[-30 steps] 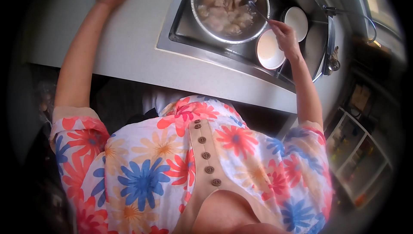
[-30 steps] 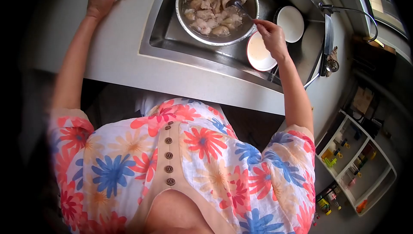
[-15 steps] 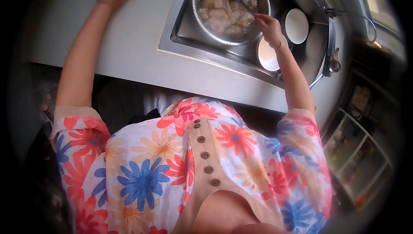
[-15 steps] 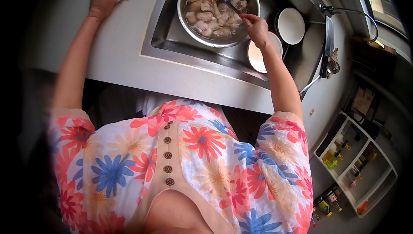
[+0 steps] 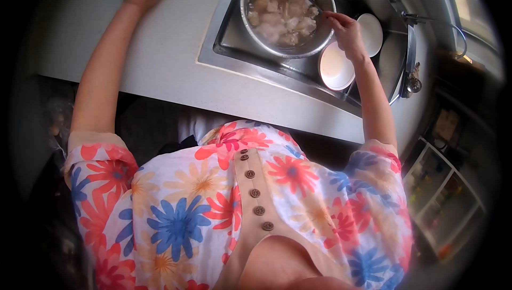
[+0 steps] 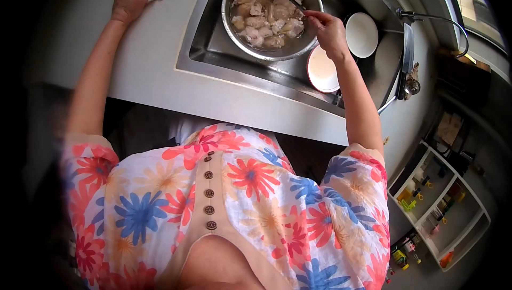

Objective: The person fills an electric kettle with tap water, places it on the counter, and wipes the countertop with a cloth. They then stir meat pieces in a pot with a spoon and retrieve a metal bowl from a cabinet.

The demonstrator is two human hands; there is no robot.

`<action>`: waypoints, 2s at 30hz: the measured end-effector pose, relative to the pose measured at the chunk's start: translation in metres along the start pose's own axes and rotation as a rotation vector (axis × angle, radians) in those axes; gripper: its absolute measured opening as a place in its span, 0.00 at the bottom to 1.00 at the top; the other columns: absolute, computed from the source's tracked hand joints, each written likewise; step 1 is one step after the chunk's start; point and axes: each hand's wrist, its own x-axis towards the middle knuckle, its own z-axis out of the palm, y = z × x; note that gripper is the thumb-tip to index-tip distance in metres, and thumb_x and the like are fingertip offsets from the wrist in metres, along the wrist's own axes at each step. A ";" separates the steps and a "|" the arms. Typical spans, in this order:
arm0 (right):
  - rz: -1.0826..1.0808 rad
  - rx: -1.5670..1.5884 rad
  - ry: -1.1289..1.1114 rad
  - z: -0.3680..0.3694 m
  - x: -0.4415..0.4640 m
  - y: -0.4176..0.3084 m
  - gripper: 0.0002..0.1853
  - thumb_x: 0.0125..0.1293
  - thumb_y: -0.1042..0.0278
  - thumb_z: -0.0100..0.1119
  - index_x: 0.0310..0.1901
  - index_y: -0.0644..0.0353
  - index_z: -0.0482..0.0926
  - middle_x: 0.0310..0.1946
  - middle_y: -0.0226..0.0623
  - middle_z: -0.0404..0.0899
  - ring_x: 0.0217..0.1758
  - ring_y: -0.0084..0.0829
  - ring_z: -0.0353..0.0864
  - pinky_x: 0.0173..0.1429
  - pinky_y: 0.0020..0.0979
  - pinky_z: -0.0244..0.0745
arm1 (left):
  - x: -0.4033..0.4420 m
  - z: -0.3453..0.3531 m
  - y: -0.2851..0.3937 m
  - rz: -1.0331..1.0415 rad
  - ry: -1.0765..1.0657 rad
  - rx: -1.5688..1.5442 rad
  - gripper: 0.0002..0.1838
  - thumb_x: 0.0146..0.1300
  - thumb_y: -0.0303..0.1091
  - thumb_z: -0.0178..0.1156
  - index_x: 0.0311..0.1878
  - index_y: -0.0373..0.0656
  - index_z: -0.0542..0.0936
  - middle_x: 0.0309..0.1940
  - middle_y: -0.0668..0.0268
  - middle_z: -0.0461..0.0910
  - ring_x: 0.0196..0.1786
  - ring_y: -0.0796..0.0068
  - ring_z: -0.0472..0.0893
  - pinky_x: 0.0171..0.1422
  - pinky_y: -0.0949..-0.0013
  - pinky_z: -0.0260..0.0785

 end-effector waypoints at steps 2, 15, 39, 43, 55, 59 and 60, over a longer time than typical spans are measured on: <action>0.003 0.036 -0.034 0.008 -0.003 -0.025 0.11 0.64 0.69 0.53 0.45 0.64 0.79 0.35 0.31 0.81 0.35 0.19 0.75 0.41 0.21 0.69 | -0.003 0.000 -0.002 0.021 0.021 0.026 0.17 0.62 0.39 0.47 0.50 0.44 0.75 0.55 0.53 0.69 0.61 0.53 0.65 0.66 0.54 0.53; -0.142 -0.269 -0.071 -0.009 -0.032 -0.003 0.10 0.62 0.70 0.54 0.43 0.56 0.81 0.33 0.37 0.82 0.35 0.21 0.78 0.43 0.24 0.71 | 0.007 -0.007 -0.004 -0.004 -0.006 -0.057 0.17 0.61 0.39 0.48 0.50 0.45 0.75 0.55 0.54 0.70 0.60 0.54 0.65 0.66 0.55 0.53; -0.071 -0.186 -0.112 0.019 -0.022 0.019 0.10 0.63 0.69 0.54 0.43 0.61 0.80 0.33 0.34 0.82 0.36 0.21 0.76 0.43 0.23 0.69 | 0.002 -0.004 0.000 -0.054 -0.032 -0.011 0.17 0.62 0.39 0.47 0.51 0.45 0.75 0.57 0.54 0.68 0.61 0.53 0.64 0.66 0.54 0.52; 0.145 -0.086 -0.063 -0.021 -0.035 0.000 0.10 0.65 0.69 0.52 0.43 0.62 0.81 0.25 0.25 0.76 0.22 0.12 0.64 0.25 0.19 0.62 | 0.003 -0.005 -0.003 -0.023 -0.035 -0.012 0.17 0.62 0.40 0.47 0.51 0.44 0.75 0.57 0.54 0.68 0.62 0.54 0.64 0.66 0.55 0.52; 0.158 -0.137 -0.148 -0.045 -0.049 0.019 0.11 0.65 0.66 0.53 0.44 0.61 0.80 0.22 0.24 0.73 0.20 0.14 0.65 0.23 0.20 0.61 | -0.001 0.000 0.000 -0.072 -0.067 -0.006 0.17 0.62 0.37 0.47 0.52 0.43 0.74 0.58 0.54 0.68 0.62 0.54 0.63 0.66 0.55 0.52; 0.149 -0.351 -0.092 -0.006 -0.046 -0.003 0.11 0.62 0.68 0.55 0.43 0.60 0.80 0.32 0.36 0.81 0.35 0.23 0.76 0.43 0.26 0.69 | 0.000 0.002 -0.005 -0.056 -0.053 -0.016 0.18 0.60 0.38 0.49 0.52 0.44 0.74 0.58 0.55 0.67 0.63 0.55 0.62 0.67 0.55 0.50; 0.136 -0.397 -0.083 0.003 -0.044 -0.011 0.10 0.62 0.68 0.55 0.43 0.59 0.81 0.33 0.37 0.82 0.35 0.23 0.76 0.43 0.26 0.70 | -0.001 0.007 -0.014 -0.007 -0.020 -0.004 0.18 0.62 0.40 0.47 0.54 0.49 0.73 0.59 0.59 0.66 0.64 0.57 0.62 0.66 0.57 0.52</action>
